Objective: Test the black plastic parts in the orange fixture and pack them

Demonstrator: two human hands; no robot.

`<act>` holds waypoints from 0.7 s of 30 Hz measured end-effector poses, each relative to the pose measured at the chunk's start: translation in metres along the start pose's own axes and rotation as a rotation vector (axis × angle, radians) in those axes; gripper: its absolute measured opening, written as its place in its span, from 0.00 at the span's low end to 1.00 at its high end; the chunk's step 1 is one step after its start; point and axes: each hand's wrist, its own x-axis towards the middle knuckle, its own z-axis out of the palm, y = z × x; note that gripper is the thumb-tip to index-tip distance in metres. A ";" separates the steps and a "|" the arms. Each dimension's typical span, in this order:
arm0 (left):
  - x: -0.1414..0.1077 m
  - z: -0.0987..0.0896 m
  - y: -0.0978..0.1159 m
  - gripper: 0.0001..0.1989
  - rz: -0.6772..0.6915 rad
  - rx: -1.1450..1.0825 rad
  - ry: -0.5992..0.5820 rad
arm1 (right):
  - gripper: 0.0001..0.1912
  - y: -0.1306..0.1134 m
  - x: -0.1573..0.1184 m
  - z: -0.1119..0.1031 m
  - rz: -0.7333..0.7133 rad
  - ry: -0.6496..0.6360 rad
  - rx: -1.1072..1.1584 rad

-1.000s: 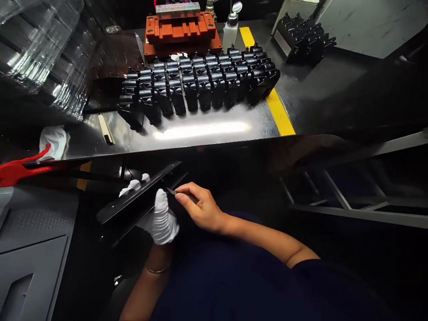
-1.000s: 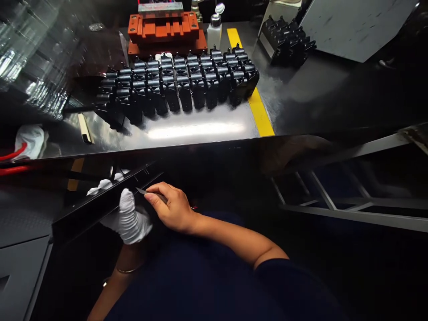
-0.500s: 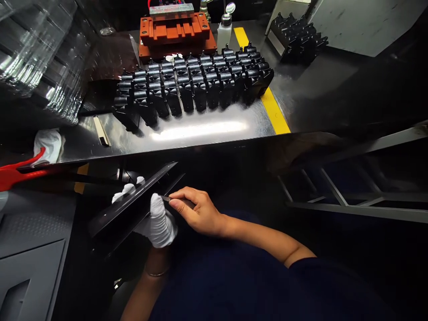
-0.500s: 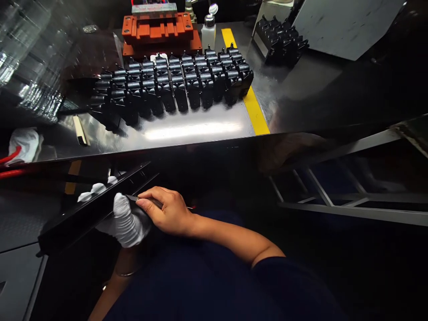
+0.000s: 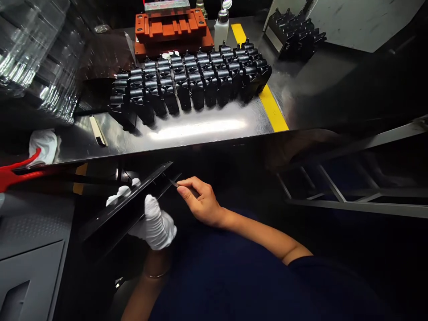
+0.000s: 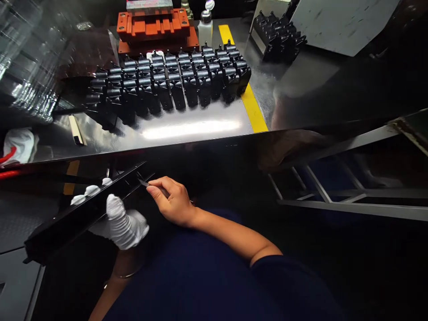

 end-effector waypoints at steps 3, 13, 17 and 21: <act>0.000 0.008 0.014 0.28 -0.061 -0.059 0.028 | 0.10 -0.009 -0.004 0.000 -0.067 -0.099 -0.041; -0.001 0.004 0.024 0.22 -0.417 -0.117 0.084 | 0.21 0.014 0.011 -0.018 0.130 -0.011 0.002; -0.002 0.002 0.025 0.18 -0.550 -0.160 -0.021 | 0.31 0.010 0.012 -0.023 0.084 -0.181 0.001; 0.002 0.009 0.025 0.18 -0.640 -0.227 -0.106 | 0.27 0.008 0.009 -0.014 0.030 -0.155 -0.057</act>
